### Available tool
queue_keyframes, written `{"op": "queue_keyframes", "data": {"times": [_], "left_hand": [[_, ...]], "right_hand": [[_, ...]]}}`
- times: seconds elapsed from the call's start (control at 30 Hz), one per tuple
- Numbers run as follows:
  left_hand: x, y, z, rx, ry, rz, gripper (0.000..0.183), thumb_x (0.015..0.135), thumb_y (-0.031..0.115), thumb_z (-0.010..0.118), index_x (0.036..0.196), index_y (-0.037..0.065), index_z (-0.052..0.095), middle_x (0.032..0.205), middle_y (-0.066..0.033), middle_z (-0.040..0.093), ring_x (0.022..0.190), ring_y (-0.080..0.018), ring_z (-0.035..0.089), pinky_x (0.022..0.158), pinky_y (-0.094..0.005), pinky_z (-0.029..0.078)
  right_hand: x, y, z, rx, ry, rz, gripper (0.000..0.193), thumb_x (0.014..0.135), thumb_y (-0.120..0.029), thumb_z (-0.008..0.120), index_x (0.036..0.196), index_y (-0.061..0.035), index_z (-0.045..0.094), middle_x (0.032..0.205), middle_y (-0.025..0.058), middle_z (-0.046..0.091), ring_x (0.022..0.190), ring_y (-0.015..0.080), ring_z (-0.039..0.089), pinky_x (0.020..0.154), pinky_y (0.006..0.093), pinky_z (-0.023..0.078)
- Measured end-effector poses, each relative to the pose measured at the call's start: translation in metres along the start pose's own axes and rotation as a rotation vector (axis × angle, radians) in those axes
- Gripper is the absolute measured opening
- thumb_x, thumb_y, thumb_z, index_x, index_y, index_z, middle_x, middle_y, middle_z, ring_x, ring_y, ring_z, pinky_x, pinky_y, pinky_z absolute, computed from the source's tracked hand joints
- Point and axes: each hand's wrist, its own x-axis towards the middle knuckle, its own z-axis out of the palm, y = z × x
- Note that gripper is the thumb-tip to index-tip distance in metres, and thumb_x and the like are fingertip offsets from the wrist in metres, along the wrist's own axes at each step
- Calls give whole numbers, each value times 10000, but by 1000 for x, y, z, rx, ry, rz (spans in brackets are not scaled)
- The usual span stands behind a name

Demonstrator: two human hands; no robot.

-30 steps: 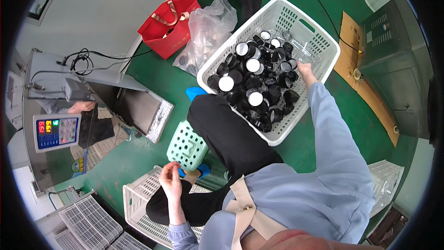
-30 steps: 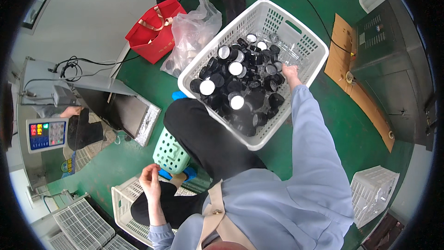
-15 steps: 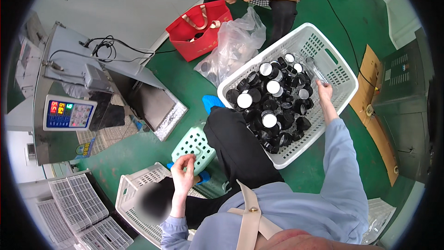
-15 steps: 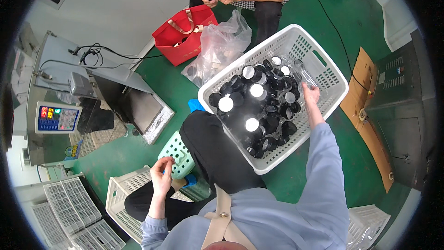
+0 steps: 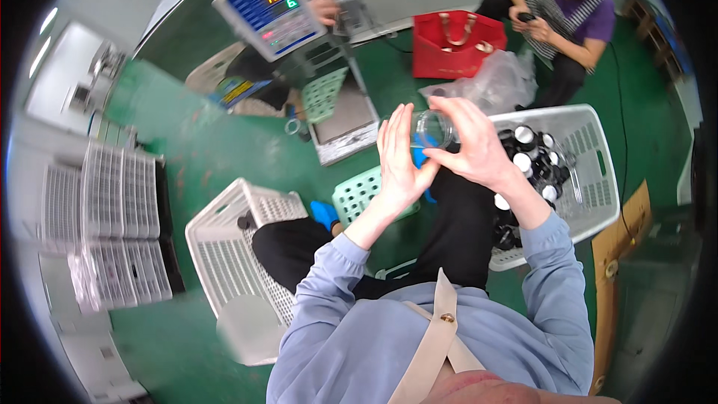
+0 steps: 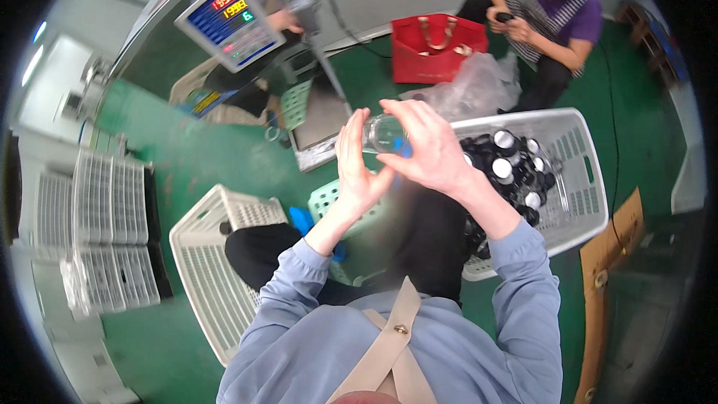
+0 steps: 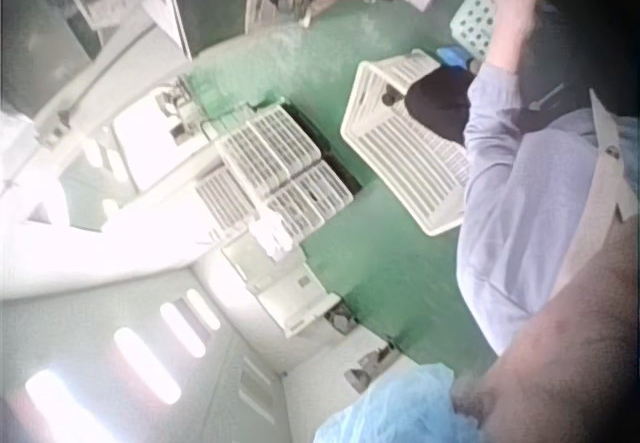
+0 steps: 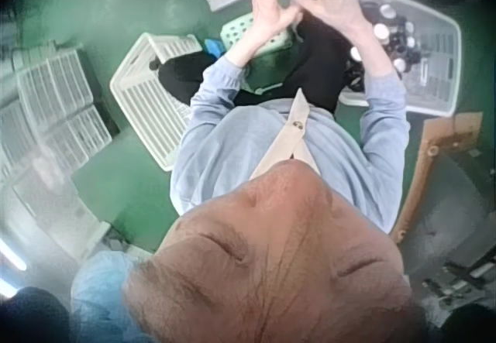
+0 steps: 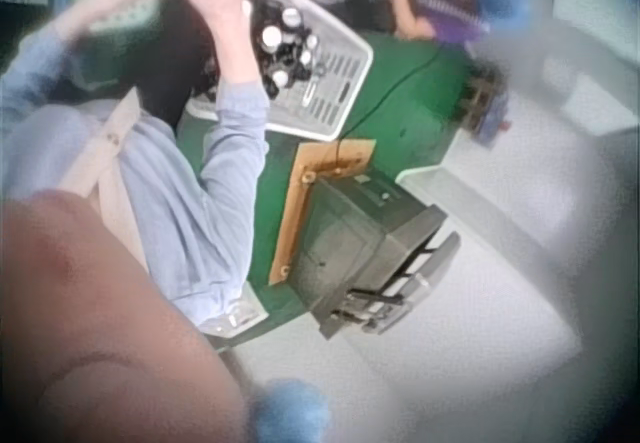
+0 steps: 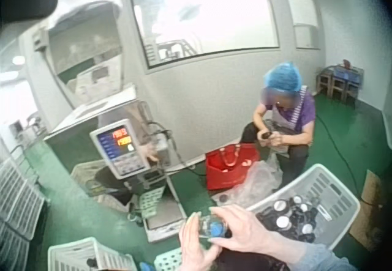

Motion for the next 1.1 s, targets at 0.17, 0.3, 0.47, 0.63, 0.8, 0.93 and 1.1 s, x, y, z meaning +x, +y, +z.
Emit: {"op": "queue_keyframes", "data": {"times": [0.17, 0.3, 0.47, 0.63, 0.8, 0.93, 1.1], "left_hand": [[-41, -83, -49, -208, 104, -431, 901, 742, 139, 819, 1535, 45, 401, 1358, -242, 568, 1214, -393, 607, 1007, -452, 514], [-86, -169, -66, 96, 135, -664, 811, 746, 211, 816, 1462, 62, 465, 1286, -193, 594, 1192, -371, 606, 1022, -454, 506], [-92, -232, -44, 217, 133, -916, 796, 729, 312, 835, 1410, 68, 503, 1286, -190, 632, 1221, -361, 601, 1036, -454, 491], [-71, -265, -23, 257, 152, -889, 777, 737, 284, 835, 1393, 44, 494, 1281, -222, 649, 1227, -395, 601, 1040, -485, 479], [-54, -273, -16, 209, 238, -847, 743, 726, 217, 863, 1332, -15, 500, 1239, -240, 637, 1202, -418, 585, 1025, -496, 477], [-52, -266, -16, 128, 307, -838, 718, 736, 216, 860, 1316, -19, 509, 1231, -248, 637, 1170, -429, 612, 1000, -498, 493], [-48, -265, -21, 138, 303, -839, 729, 738, 204, 862, 1338, -9, 506, 1211, -252, 652, 1139, -436, 634, 982, -493, 505]], "right_hand": [[52, -15, 78, 207, -131, 82, 681, 785, -184, 826, 1365, 24, 534, 1288, 195, 606, 1085, 330, 655, 946, 427, 532], [104, 25, 116, 13, 285, 157, 670, 844, -184, 795, 1398, 46, 498, 1326, 206, 577, 1165, 326, 627, 989, 422, 513], [152, 60, 130, 137, 403, 233, 869, 872, -194, 791, 1549, 44, 302, 1509, 272, 455, 1366, 358, 520, 1136, 443, 427], [186, 50, 126, 367, 424, 213, 835, 926, -120, 707, 1587, 32, 219, 1554, 271, 420, 1401, 355, 488, 1185, 462, 379], [205, 31, 113, 354, 547, 114, 708, 963, -29, 630, 1558, 35, 253, 1516, 253, 474, 1340, 330, 551, 1136, 419, 446], [215, 32, 104, 300, 528, 104, 728, 956, -8, 619, 1575, 7, 237, 1513, 251, 478, 1329, 322, 557, 1143, 422, 440], [224, 38, 100, 67, 480, -13, 447, 955, -44, 617, 1400, -17, 575, 1435, 180, 586, 1276, 258, 610, 1062, 382, 493]]}}
